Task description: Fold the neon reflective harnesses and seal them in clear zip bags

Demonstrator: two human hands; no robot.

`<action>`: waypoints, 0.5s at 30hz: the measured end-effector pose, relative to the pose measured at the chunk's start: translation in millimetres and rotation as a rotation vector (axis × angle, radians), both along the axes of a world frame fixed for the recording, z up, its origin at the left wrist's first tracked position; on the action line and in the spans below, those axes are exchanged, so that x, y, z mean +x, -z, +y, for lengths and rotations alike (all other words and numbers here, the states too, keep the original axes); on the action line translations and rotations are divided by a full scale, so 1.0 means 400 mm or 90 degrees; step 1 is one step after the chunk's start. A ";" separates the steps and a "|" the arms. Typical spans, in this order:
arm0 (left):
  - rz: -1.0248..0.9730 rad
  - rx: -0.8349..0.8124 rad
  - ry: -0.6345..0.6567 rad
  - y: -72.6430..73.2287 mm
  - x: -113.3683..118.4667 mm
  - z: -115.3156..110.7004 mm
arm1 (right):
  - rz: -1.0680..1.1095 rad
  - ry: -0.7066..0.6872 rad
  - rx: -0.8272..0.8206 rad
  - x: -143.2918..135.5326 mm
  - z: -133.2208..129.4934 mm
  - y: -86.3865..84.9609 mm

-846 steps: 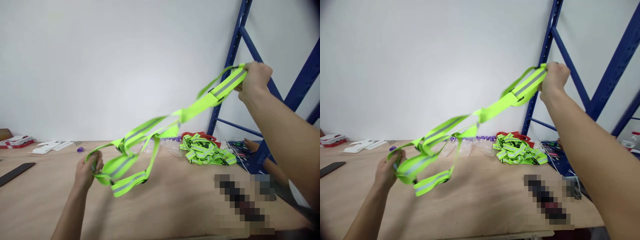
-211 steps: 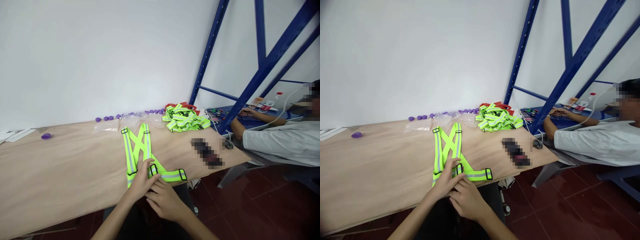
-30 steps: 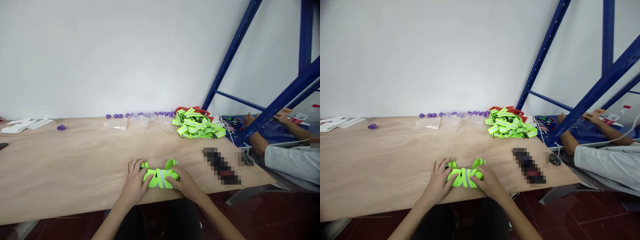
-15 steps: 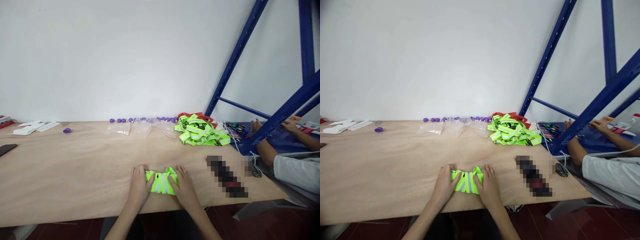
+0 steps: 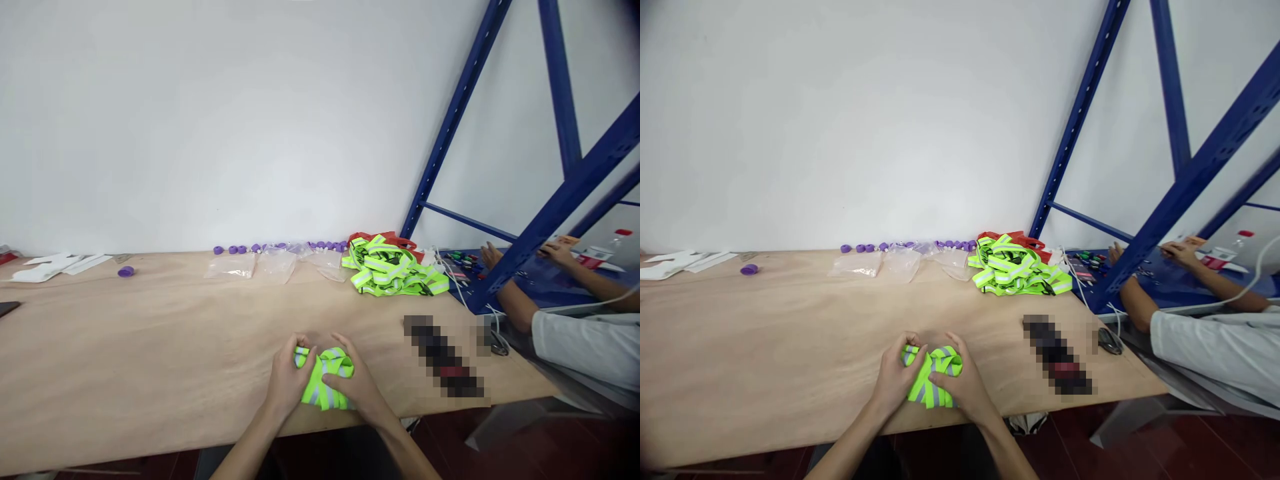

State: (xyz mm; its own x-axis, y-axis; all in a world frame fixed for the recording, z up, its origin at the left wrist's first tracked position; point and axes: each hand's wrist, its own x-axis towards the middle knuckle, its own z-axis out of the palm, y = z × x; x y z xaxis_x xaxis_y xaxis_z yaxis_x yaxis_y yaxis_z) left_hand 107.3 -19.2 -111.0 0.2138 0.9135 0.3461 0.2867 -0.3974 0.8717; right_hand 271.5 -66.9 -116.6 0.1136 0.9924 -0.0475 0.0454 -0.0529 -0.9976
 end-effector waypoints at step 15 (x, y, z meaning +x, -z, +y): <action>0.209 -0.005 0.092 -0.050 0.026 0.036 | 0.014 -0.073 0.051 0.004 0.017 -0.005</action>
